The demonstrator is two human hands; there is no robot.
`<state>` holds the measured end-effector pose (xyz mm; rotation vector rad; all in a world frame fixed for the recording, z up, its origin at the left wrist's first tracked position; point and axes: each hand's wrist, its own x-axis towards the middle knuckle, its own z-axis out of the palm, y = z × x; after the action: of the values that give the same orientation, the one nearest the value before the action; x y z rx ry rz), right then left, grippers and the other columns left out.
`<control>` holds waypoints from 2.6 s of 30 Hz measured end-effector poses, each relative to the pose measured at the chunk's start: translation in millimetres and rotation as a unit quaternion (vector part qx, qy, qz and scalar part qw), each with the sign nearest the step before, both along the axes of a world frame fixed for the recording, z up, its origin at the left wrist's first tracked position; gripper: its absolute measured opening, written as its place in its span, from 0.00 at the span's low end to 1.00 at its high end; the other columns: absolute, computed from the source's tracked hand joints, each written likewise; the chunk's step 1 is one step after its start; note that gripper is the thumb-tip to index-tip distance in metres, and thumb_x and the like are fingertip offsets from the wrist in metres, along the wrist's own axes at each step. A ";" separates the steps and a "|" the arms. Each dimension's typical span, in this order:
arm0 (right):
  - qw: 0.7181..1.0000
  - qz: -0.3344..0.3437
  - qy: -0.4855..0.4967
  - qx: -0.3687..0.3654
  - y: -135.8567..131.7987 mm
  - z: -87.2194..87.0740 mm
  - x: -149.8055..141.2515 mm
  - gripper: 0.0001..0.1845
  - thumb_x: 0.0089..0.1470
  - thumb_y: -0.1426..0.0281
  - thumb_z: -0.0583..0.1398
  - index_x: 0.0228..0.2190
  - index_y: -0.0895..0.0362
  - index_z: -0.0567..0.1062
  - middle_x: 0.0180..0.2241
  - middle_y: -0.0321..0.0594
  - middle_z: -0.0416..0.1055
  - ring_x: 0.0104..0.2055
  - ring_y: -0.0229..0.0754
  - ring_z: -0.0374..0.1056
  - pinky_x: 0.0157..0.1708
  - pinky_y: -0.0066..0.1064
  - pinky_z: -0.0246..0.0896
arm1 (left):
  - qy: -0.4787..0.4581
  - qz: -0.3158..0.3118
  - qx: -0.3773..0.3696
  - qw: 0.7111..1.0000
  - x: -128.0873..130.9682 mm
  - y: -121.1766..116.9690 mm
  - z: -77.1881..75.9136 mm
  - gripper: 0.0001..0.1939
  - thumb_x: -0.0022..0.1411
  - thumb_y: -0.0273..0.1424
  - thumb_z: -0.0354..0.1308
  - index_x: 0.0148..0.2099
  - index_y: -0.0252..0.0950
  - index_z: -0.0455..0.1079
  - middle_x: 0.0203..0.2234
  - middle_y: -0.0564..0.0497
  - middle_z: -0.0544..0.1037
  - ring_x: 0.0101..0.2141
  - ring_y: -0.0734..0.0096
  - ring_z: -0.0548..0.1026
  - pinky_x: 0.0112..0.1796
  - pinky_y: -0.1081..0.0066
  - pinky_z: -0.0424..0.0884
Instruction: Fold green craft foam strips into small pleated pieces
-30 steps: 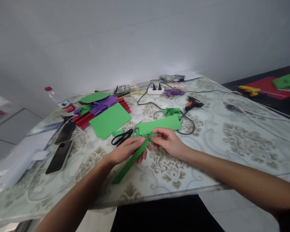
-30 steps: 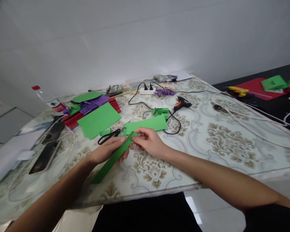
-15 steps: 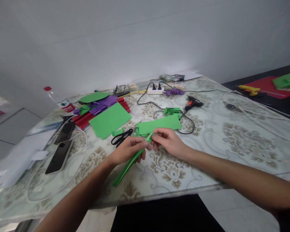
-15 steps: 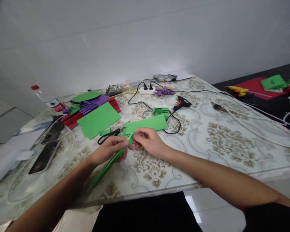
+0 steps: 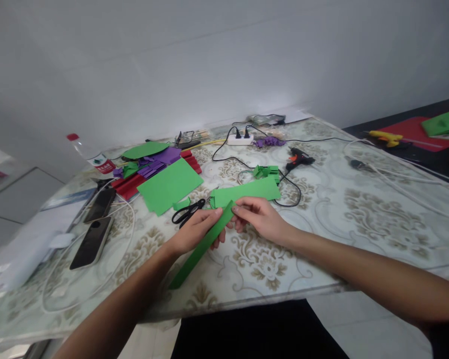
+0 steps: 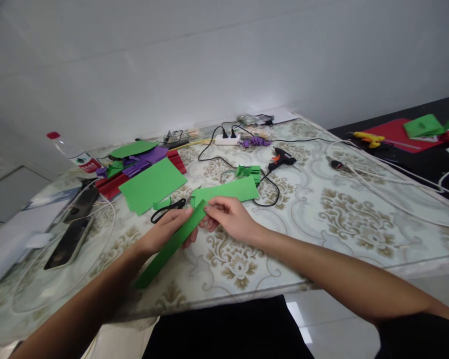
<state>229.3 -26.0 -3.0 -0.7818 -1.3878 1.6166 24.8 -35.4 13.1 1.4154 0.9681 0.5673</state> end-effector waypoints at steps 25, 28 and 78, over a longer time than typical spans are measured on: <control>0.999 -0.010 -0.036 0.029 -1.2 -5.2 -0.2 0.14 0.52 0.59 0.65 0.30 0.58 0.75 0.20 0.35 0.74 0.22 0.37 0.70 0.26 0.29 0.66 | 0.005 -0.033 0.070 0.997 2.4 -1.8 -7.6 0.22 0.70 0.47 0.51 0.35 0.32 0.69 0.22 0.52 0.75 0.20 0.76 0.72 0.24 0.76 0.69; 0.999 -0.009 -0.028 0.018 -1.8 -3.4 0.3 0.15 0.51 0.59 0.66 0.32 0.59 0.75 0.20 0.35 0.74 0.22 0.38 0.70 0.26 0.29 0.66 | 0.016 -0.023 0.093 0.995 3.8 -3.1 -6.3 0.21 0.70 0.47 0.51 0.35 0.33 0.67 0.21 0.52 0.75 0.20 0.76 0.72 0.24 0.76 0.69; 0.999 -0.021 -0.042 -0.007 -2.7 0.4 -0.5 0.24 0.48 0.50 0.68 0.27 0.60 0.76 0.23 0.37 0.75 0.22 0.35 0.70 0.24 0.27 0.69 | 0.093 -0.019 0.167 0.981 4.3 -8.8 -7.6 0.22 0.74 0.45 0.43 0.35 0.34 0.66 0.20 0.54 0.74 0.18 0.78 0.70 0.22 0.78 0.67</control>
<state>228.8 -28.8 -2.7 -0.8905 -1.4110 1.5780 29.1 -44.2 5.6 1.8088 1.0229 0.5966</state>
